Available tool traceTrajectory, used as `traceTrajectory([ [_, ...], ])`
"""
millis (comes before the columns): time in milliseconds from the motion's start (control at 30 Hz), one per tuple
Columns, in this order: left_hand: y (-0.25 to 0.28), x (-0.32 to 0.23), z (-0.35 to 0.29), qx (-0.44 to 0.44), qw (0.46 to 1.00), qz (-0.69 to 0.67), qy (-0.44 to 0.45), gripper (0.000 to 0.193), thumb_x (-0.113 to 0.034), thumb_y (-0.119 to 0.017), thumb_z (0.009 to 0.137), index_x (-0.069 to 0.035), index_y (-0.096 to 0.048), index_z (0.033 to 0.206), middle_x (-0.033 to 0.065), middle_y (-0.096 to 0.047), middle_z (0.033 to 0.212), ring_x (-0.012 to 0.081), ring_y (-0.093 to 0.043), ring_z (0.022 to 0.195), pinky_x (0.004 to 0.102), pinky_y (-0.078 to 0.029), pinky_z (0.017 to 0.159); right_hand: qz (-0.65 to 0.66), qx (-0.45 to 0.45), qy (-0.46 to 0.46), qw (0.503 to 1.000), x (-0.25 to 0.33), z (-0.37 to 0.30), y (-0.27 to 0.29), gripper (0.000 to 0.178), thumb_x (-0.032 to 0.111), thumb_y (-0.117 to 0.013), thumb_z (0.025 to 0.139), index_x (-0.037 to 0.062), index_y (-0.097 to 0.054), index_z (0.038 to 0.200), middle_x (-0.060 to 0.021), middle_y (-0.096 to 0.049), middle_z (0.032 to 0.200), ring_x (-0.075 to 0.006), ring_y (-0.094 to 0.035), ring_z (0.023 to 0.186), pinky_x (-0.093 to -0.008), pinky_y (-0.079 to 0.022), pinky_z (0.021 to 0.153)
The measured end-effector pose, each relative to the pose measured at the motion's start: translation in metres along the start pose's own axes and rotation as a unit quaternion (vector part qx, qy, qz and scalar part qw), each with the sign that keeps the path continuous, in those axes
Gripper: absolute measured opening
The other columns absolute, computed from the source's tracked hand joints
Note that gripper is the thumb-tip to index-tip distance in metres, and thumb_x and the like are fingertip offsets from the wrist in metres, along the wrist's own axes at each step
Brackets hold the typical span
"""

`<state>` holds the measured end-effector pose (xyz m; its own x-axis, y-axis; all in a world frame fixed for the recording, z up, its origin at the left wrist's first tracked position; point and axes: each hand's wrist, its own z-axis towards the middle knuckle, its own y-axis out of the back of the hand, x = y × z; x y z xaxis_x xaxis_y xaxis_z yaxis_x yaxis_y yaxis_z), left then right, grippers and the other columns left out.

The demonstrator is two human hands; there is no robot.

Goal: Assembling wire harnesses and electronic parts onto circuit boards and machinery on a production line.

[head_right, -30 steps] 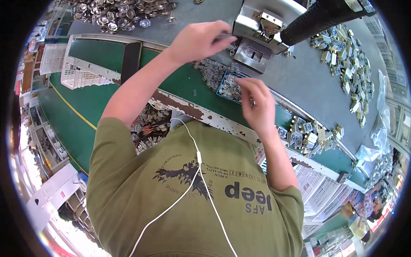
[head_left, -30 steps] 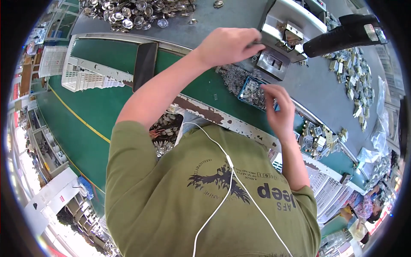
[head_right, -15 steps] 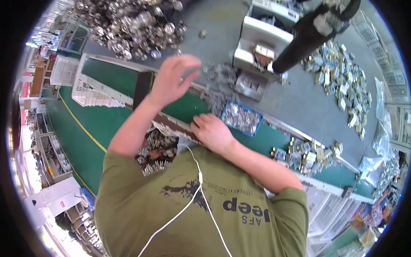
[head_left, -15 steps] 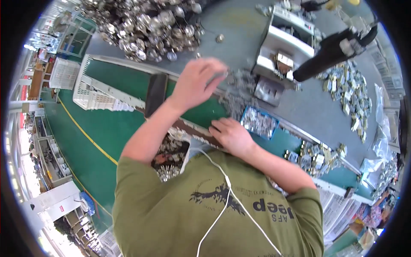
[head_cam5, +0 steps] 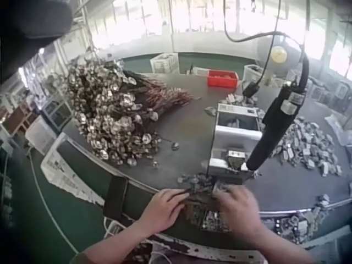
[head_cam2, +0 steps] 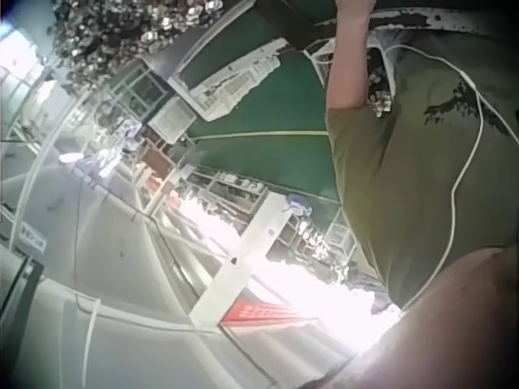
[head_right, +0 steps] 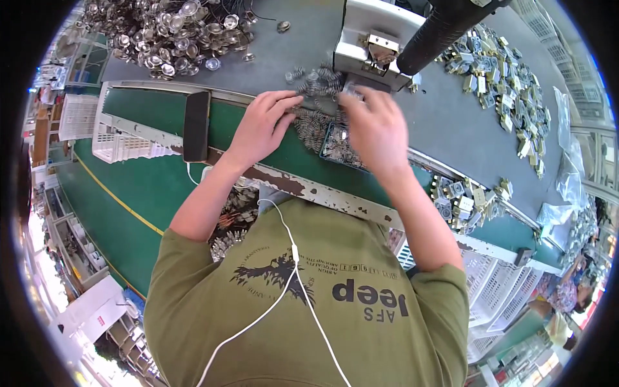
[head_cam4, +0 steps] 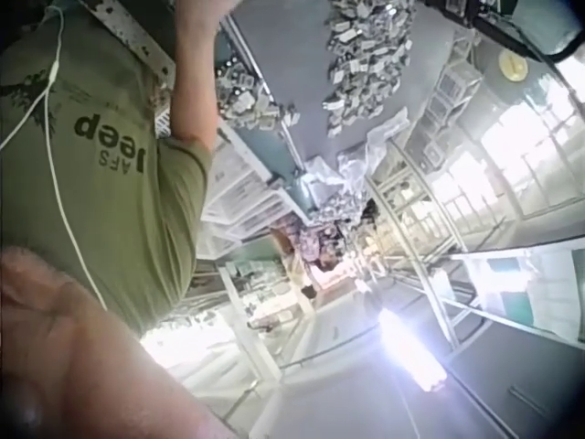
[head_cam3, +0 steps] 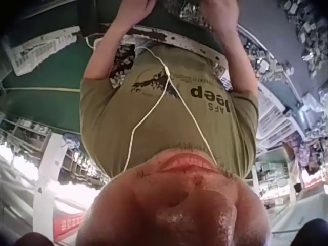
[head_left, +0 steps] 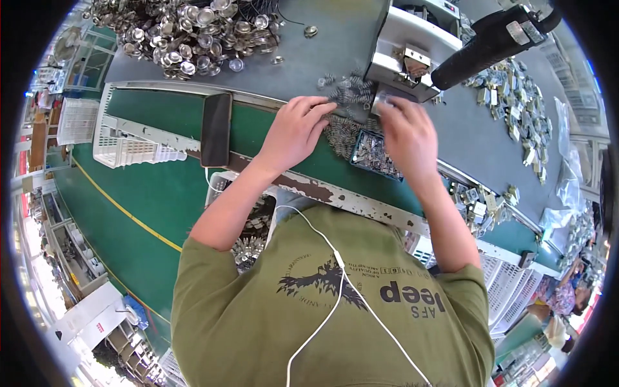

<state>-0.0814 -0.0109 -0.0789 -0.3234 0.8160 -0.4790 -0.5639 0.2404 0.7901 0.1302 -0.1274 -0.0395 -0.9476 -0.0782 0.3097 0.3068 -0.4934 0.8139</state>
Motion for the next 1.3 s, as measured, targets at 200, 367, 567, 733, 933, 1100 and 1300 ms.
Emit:
traceTrajectory([
  [200, -0.008, -0.002, -0.004, 0.004, 1.0, 0.01, 0.0, 0.031, -0.013, -0.064, 0.088, -0.011, -0.061, 0.118, 0.009, -0.058, 0.121, 0.0316, -0.054, 0.115, 0.0426, -0.044, 0.097, -0.023, 0.022, -0.005, 0.999, -0.03, -0.008, 0.002, 0.021, 0.0, -0.065, 0.078, 0.0078, -0.07, 0.097, -0.0073, -0.066, 0.097, -0.0291, -0.063, 0.09, -0.0387, -0.052, 0.079],
  [367, -0.002, -0.014, 0.002, -0.049, 0.997, 0.049, 0.043, 0.041, -0.017, -0.066, 0.087, -0.008, -0.056, 0.126, 0.0147, -0.055, 0.128, 0.034, -0.052, 0.119, 0.0444, -0.042, 0.099, -0.033, 0.043, 0.006, 0.998, -0.031, 0.002, 0.008, 0.024, -0.003, -0.063, 0.075, 0.0076, -0.067, 0.096, -0.0085, -0.062, 0.089, -0.0295, -0.06, 0.084, -0.0401, -0.051, 0.076],
  [567, -0.014, -0.008, 0.02, -0.043, 0.999, -0.014, 0.011, 0.049, -0.022, -0.065, 0.089, -0.002, -0.052, 0.132, 0.0211, -0.052, 0.134, 0.0368, -0.052, 0.122, 0.0448, -0.04, 0.102, 0.041, 0.042, 0.036, 0.998, -0.009, 0.03, 0.002, 0.022, -0.002, -0.064, 0.072, 0.007, -0.065, 0.092, -0.0094, -0.06, 0.09, -0.0296, -0.06, 0.085, -0.0401, -0.05, 0.077],
  [733, 0.01, -0.016, 0.007, -0.016, 0.999, -0.006, 0.045, 0.049, -0.021, -0.067, 0.089, -0.01, -0.053, 0.134, 0.0173, -0.049, 0.14, 0.0357, -0.052, 0.122, 0.0451, -0.04, 0.103, 0.024, 0.052, 0.073, 0.996, 0.01, 0.055, -0.008, 0.028, 0.004, -0.066, 0.079, 0.0049, -0.066, 0.107, -0.0134, -0.062, 0.107, -0.0308, -0.06, 0.101, -0.04, -0.051, 0.088],
  [933, 0.031, -0.006, -0.068, -0.029, 0.992, -0.051, 0.114, 0.046, -0.013, -0.067, 0.087, -0.012, -0.055, 0.131, 0.012, -0.051, 0.138, 0.0344, -0.052, 0.121, 0.0439, -0.041, 0.102, 0.066, 0.046, 0.105, 0.991, 0.047, 0.143, -0.02, 0.066, 0.007, -0.065, 0.084, 0.009, -0.04, 0.145, -0.0196, -0.048, 0.139, -0.0382, -0.052, 0.121, -0.0415, -0.044, 0.101],
  [1100, 0.029, 0.007, -0.103, -0.014, 0.985, -0.077, 0.152, 0.043, -0.011, -0.067, 0.087, -0.012, -0.058, 0.129, 0.0099, -0.053, 0.137, 0.0331, -0.053, 0.119, 0.0424, -0.043, 0.1, 0.298, 0.078, -0.163, 0.937, 0.015, 0.229, -0.11, 0.074, 0.012, -0.061, 0.093, 0.0038, -0.02, 0.153, -0.0233, -0.037, 0.151, -0.0326, -0.043, 0.136, -0.0367, -0.036, 0.111],
  [1300, 0.03, 0.017, -0.11, -0.041, 0.978, -0.115, 0.172, 0.042, -0.015, -0.068, 0.088, -0.013, -0.059, 0.129, 0.0083, -0.056, 0.134, 0.0311, -0.055, 0.116, 0.0405, -0.045, 0.098, 0.676, 0.015, -0.354, 0.646, -0.009, 0.283, -0.182, 0.088, 0.018, -0.065, 0.093, 0.0049, -0.005, 0.155, -0.0206, -0.046, 0.143, -0.0273, -0.052, 0.126, -0.0366, -0.039, 0.107],
])
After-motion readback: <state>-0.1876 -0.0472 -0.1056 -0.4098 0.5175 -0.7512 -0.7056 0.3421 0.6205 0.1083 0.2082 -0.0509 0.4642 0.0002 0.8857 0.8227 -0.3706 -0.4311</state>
